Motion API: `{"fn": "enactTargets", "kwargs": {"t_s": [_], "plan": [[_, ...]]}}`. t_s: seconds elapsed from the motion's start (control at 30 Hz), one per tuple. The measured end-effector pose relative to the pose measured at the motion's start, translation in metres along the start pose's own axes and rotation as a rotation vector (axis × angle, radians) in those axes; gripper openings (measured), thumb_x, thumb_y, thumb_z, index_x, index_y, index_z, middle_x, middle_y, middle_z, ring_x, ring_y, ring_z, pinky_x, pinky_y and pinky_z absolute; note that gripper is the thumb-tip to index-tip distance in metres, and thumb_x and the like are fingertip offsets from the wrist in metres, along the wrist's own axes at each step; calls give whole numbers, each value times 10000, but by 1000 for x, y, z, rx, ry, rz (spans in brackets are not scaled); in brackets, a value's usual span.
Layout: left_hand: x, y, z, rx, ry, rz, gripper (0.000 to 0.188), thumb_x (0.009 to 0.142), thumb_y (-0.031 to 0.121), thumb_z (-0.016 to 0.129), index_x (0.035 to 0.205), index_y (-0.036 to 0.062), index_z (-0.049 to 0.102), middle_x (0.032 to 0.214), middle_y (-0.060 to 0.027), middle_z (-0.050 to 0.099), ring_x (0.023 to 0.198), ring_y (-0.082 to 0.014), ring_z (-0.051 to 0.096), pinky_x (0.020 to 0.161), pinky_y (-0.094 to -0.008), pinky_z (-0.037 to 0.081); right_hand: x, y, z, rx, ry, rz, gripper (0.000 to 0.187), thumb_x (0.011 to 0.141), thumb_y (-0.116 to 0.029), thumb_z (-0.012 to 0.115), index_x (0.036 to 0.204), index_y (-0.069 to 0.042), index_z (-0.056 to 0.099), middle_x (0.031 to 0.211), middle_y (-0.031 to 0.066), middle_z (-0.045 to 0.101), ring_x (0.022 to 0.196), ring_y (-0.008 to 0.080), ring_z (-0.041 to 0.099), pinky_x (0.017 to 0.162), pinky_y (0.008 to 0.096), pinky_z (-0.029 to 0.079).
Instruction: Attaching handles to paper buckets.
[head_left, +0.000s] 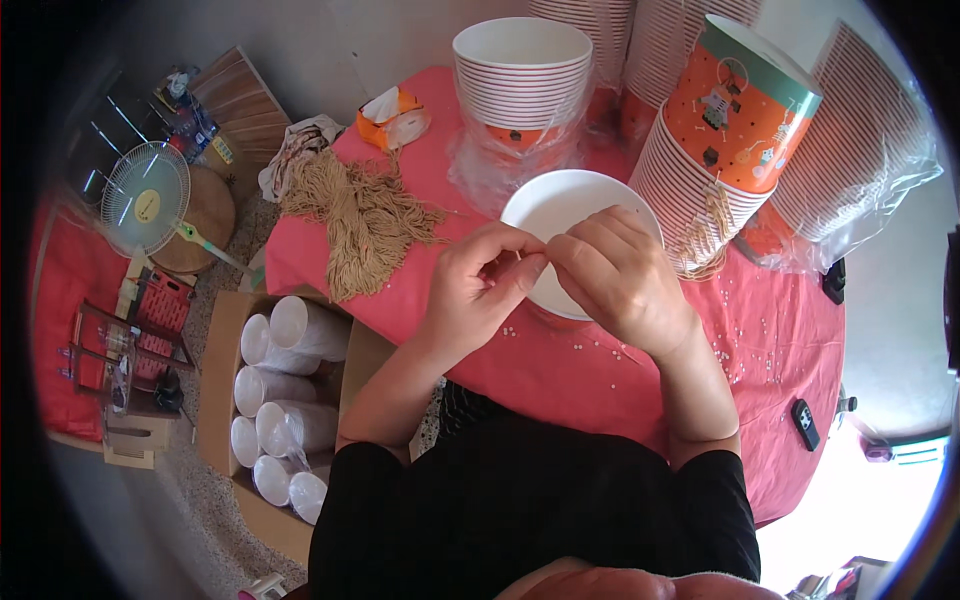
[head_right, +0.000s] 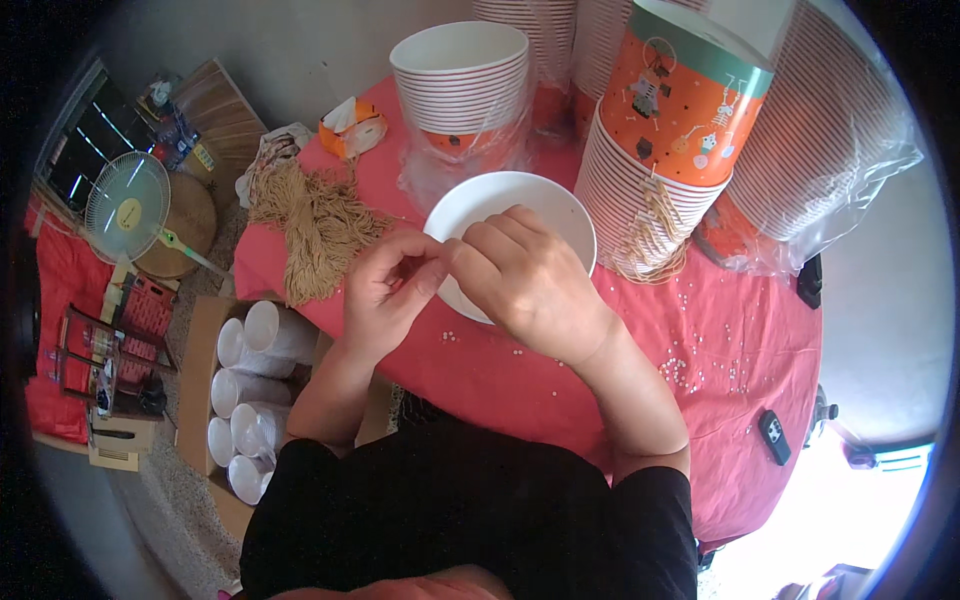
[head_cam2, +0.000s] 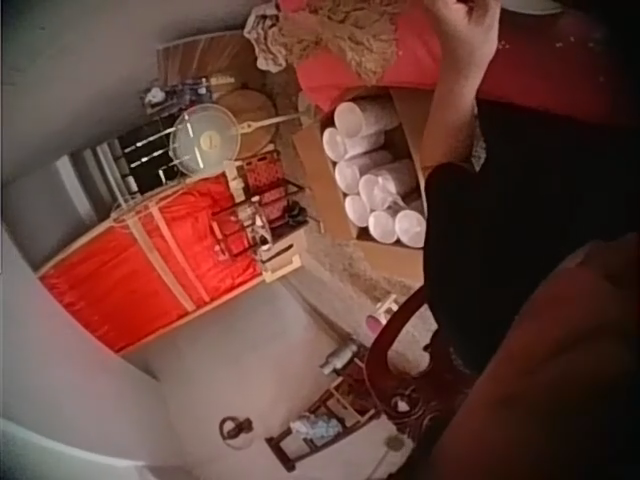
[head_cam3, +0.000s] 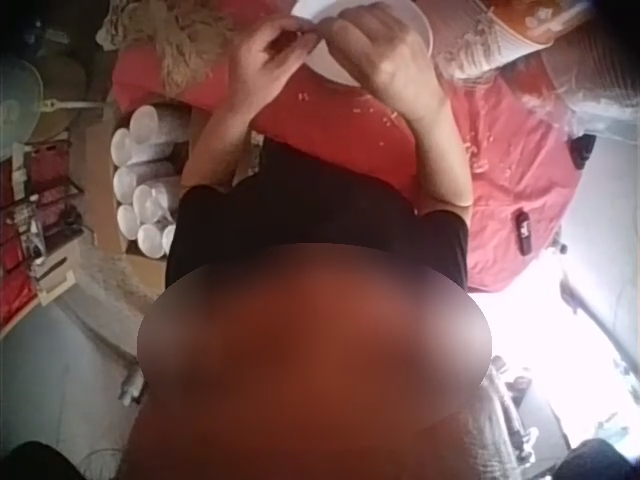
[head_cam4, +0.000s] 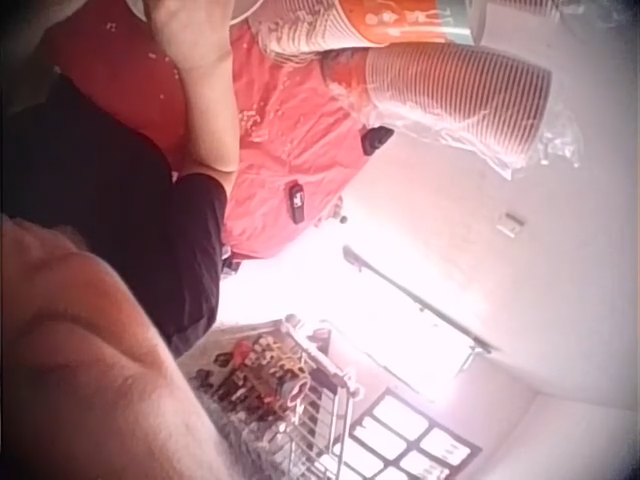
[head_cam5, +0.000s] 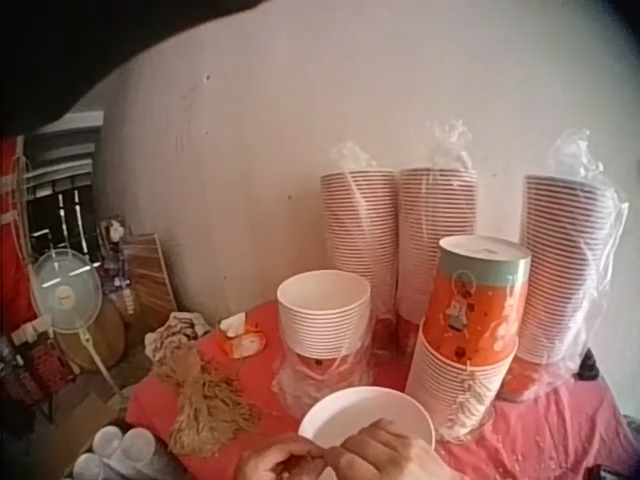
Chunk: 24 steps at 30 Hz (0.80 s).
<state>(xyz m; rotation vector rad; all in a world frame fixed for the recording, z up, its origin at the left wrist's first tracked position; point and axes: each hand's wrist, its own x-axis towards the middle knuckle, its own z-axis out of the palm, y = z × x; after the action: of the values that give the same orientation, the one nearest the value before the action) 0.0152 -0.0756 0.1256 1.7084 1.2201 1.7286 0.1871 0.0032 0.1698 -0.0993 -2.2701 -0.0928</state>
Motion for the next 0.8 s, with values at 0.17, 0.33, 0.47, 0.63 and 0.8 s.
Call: {"fn": "enactTargets", "kwargs": {"t_s": [0.17,0.33,0.47,0.63,0.8], "plan": [[0,-2,-10,-63,7,-28,110,838,-20,674,941,12,654,809,-27,655,650,-58,574,556,-199,431,-1,1,-2,-25,-29,15,253,700,-106,636,936,-20,602,789,61,574,751,236,609,722,366,492],[-3,-2,-15,133,-63,65,121,822,-19,676,932,27,659,842,-32,623,666,-77,540,554,-211,402,3,-5,-5,-150,-9,-75,237,666,-138,645,884,-51,609,756,37,538,739,211,598,702,348,488],[-7,-2,-15,285,-75,122,122,812,-5,695,923,36,665,873,-49,606,734,-124,560,566,-236,415,2,-4,-15,-171,4,-40,252,651,-138,648,884,-49,612,760,34,535,727,205,588,689,347,485],[-18,-13,-20,378,-60,122,122,809,-1,703,919,37,666,860,-64,606,734,-151,571,584,-246,427,2,6,-31,-243,228,-60,327,626,-140,652,930,-25,617,792,50,568,688,215,591,612,348,468],[-16,-14,-22,325,-143,66,126,820,-13,683,937,29,664,866,-62,615,730,-133,568,599,-241,429,1,11,-30,-272,261,-26,294,649,-114,654,928,-27,616,773,48,574,660,210,589,584,342,454]]}}
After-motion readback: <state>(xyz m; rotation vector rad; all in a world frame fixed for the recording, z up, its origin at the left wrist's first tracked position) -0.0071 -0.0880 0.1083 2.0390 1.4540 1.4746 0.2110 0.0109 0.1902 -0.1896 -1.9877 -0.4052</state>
